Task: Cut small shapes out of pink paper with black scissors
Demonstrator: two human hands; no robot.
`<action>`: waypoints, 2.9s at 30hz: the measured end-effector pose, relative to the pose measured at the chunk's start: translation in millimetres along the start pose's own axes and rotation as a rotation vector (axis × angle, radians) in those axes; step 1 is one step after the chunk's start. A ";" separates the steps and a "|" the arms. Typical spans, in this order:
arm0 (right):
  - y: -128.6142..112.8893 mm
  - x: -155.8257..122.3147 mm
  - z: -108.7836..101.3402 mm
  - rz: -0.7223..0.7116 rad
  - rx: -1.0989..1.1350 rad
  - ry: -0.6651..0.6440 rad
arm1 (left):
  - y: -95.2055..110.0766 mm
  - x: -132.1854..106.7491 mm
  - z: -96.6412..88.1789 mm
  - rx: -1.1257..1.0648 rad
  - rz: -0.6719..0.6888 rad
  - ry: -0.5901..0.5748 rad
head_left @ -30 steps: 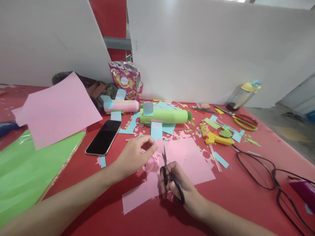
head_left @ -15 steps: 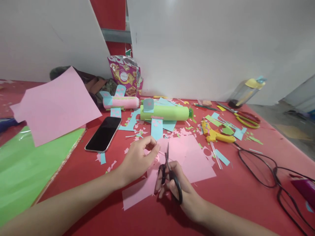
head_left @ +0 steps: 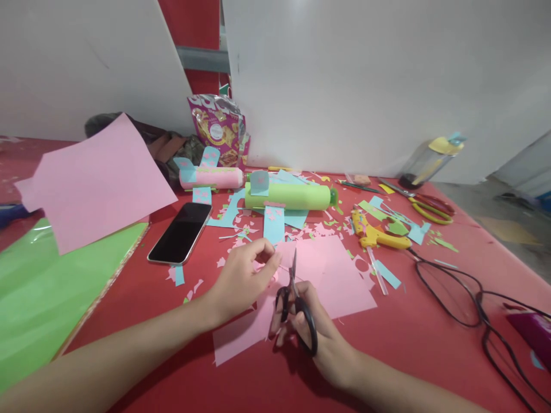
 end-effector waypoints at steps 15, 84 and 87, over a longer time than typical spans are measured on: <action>1.2 -0.7 2.6 0.022 0.002 0.045 | 0.6 -0.5 -0.2 0.022 -0.002 -0.002; -3.3 0.1 3.9 -0.025 0.055 0.035 | 1.3 -0.4 -0.5 -0.048 -0.266 -0.331; -2.5 0.1 4.2 -0.020 0.046 0.043 | 2.1 0.1 -0.3 -0.009 -0.198 -0.303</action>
Point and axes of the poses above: each hand's wrist, its own x-axis towards the middle knuckle, its own z-axis out of the palm, y = z × x, the point moved 1 cm from there along x, towards the middle knuckle, and after that the axes turned 13 degrees about y, right-handed, at the moved point
